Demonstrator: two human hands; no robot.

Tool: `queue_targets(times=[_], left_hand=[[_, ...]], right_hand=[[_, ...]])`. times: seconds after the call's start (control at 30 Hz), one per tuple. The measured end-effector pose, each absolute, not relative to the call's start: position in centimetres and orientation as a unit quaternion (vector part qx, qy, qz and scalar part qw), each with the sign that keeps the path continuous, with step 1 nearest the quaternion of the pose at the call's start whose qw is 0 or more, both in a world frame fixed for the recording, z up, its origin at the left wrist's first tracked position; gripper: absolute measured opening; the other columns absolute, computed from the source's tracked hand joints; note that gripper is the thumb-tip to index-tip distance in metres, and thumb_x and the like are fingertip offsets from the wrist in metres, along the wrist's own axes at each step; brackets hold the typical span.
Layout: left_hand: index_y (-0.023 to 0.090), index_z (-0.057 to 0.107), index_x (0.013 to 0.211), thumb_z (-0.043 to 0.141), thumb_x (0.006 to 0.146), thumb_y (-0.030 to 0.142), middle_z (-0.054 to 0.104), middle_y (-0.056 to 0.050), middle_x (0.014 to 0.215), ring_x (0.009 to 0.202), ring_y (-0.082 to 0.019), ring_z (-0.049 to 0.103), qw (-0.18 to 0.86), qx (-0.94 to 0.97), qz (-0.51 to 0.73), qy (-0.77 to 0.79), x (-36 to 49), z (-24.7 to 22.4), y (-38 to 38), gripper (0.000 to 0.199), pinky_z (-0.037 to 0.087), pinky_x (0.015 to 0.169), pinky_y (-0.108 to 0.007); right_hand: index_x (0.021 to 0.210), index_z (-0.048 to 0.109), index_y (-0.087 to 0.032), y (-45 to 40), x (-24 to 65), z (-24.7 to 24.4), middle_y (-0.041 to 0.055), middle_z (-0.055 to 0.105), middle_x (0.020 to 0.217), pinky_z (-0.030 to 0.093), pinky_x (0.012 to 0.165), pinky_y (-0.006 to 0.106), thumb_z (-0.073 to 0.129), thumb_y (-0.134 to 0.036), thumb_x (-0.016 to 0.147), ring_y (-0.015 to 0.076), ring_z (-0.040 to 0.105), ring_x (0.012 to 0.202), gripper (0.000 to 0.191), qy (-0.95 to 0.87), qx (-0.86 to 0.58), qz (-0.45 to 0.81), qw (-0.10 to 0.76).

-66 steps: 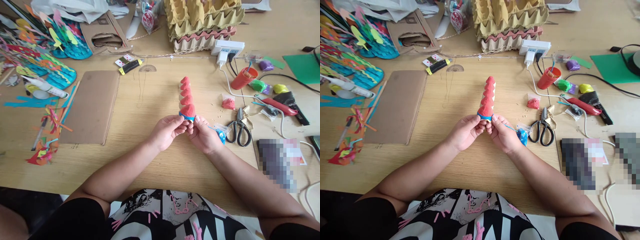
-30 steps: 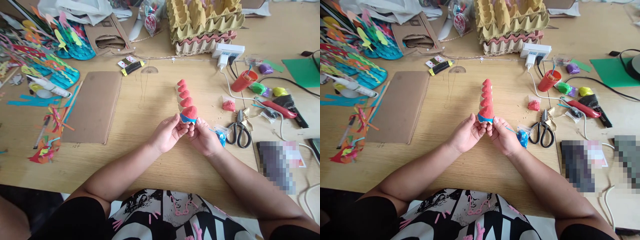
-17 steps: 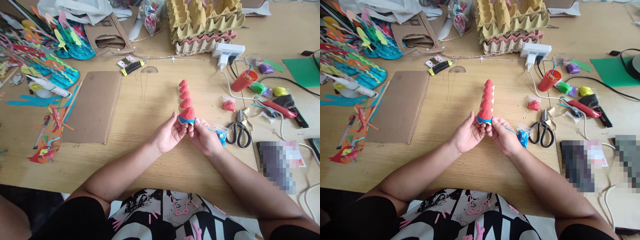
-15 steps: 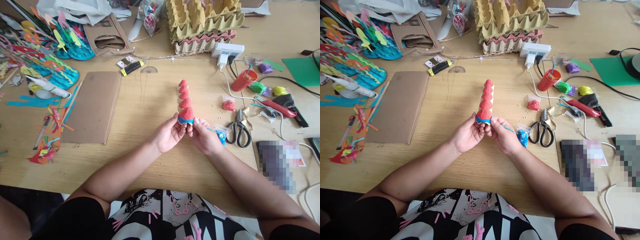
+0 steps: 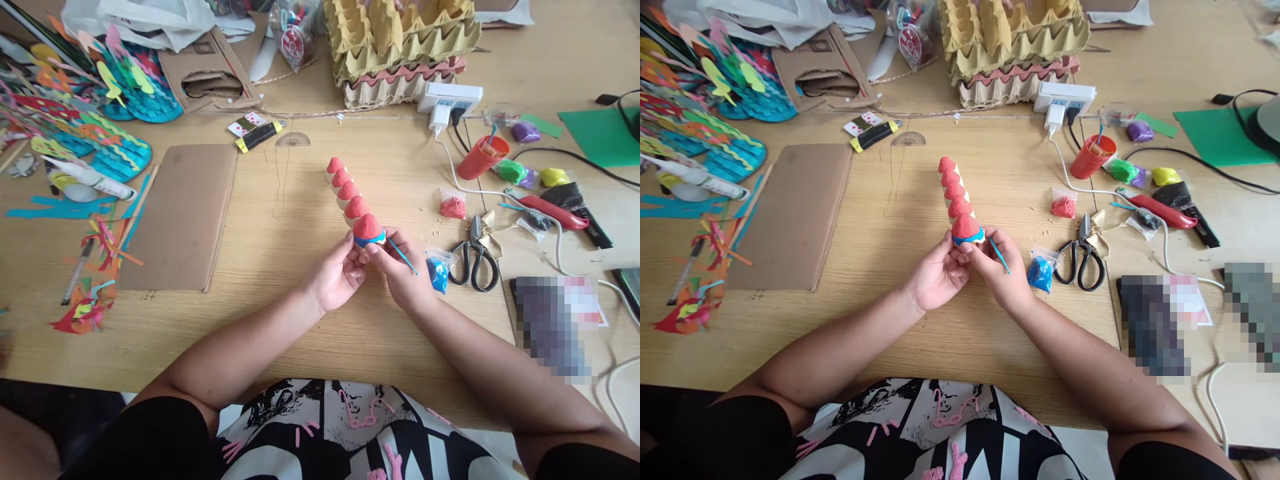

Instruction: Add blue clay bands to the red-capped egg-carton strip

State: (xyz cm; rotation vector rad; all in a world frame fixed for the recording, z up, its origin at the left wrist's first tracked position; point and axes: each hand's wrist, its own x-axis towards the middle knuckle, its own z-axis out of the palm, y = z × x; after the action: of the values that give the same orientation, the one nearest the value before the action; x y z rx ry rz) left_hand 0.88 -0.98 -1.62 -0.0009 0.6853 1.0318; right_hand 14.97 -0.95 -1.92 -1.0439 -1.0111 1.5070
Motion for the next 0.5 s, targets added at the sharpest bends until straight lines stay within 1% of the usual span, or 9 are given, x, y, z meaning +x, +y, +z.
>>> queue_targets(times=[0.1,0.3,0.5], left_hand=[[0.013,0.070,0.087,0.083,0.091,0.030,0.062,0.004,0.070,0.058,-0.002,0.056,0.813,0.000,0.483,0.326,0.90,-1.54,-1.01,0.022,0.034,0.044,-0.011],[0.014,0.070,0.090,0.087,0.086,0.027,0.062,0.006,0.071,0.058,-0.002,0.056,0.816,-0.003,0.487,0.312,0.95,-1.50,-1.14,0.022,0.035,0.043,-0.011],[0.015,0.070,0.091,0.088,0.085,0.025,0.066,0.006,0.075,0.057,-0.001,0.055,0.812,-0.010,0.488,0.320,0.96,-1.46,-1.14,0.021,0.035,0.043,-0.011]], right_hand=[[0.096,0.072,-0.025,-0.84,14.89,-2.17,-0.0048,0.063,0.076,0.049,0.072,0.030,0.092,-0.047,0.079,0.0135,0.057,0.071,0.034,-0.411,-0.424,0.630,0.504],[0.090,0.072,-0.026,-0.88,14.60,-1.74,-0.0024,0.069,0.077,0.055,0.076,0.032,0.091,-0.047,0.081,0.0162,0.066,0.076,0.030,-0.404,-0.412,0.641,0.506],[0.090,0.071,-0.027,-1.06,14.29,-1.42,-0.0016,0.073,0.083,0.059,0.079,0.034,0.091,-0.049,0.078,0.0162,0.067,0.076,0.032,-0.385,-0.424,0.634,0.519]])
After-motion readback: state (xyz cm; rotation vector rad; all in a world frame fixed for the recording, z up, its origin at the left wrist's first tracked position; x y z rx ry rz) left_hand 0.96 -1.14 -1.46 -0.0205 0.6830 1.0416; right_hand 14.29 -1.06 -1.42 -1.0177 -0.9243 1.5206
